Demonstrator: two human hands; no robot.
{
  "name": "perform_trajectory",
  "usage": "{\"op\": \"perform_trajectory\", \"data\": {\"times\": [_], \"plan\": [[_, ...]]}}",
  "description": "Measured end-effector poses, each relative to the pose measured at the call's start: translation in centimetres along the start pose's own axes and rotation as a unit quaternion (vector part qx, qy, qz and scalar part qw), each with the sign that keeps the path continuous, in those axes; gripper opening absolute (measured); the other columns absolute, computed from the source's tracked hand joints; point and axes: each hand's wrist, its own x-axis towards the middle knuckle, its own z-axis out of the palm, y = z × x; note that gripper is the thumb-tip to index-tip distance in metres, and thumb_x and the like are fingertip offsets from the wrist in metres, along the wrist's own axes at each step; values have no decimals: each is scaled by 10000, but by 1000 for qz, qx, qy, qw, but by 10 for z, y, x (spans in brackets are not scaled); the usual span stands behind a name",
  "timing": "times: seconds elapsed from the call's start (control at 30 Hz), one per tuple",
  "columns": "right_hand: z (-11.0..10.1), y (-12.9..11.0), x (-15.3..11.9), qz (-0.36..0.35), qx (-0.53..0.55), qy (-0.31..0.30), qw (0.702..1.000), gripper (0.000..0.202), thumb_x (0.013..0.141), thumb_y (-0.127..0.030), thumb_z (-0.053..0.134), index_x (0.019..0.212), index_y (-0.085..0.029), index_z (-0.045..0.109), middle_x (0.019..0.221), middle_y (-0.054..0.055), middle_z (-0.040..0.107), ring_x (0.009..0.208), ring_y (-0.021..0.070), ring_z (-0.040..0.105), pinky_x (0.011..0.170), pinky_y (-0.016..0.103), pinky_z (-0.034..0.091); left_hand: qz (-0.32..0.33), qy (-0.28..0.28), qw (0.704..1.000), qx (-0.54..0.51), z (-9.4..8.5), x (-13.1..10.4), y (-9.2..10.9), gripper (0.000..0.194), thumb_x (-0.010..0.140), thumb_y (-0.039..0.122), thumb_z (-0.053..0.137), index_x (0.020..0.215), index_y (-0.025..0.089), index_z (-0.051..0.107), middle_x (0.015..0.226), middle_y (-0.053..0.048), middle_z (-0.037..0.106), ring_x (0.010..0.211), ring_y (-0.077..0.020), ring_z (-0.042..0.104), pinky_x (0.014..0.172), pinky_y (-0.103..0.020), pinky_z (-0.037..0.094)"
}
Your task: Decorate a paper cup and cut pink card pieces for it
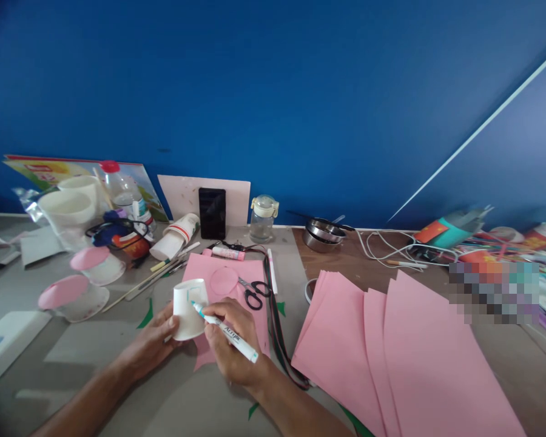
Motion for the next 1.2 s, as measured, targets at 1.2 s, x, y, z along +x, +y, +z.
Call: {"op": "perform_trajectory", "data": {"times": [1.2], "plan": [[-2,19,2,120,103,104,982,396,962,-455,418,1252,-197,495,922,63,654,512,95,506,529,268,459,2,-22,1000,20,-3,-1,-1,807,617,507,809,1322,201,563,881,-80,705,631,-143,551,568,-224,408]]}}
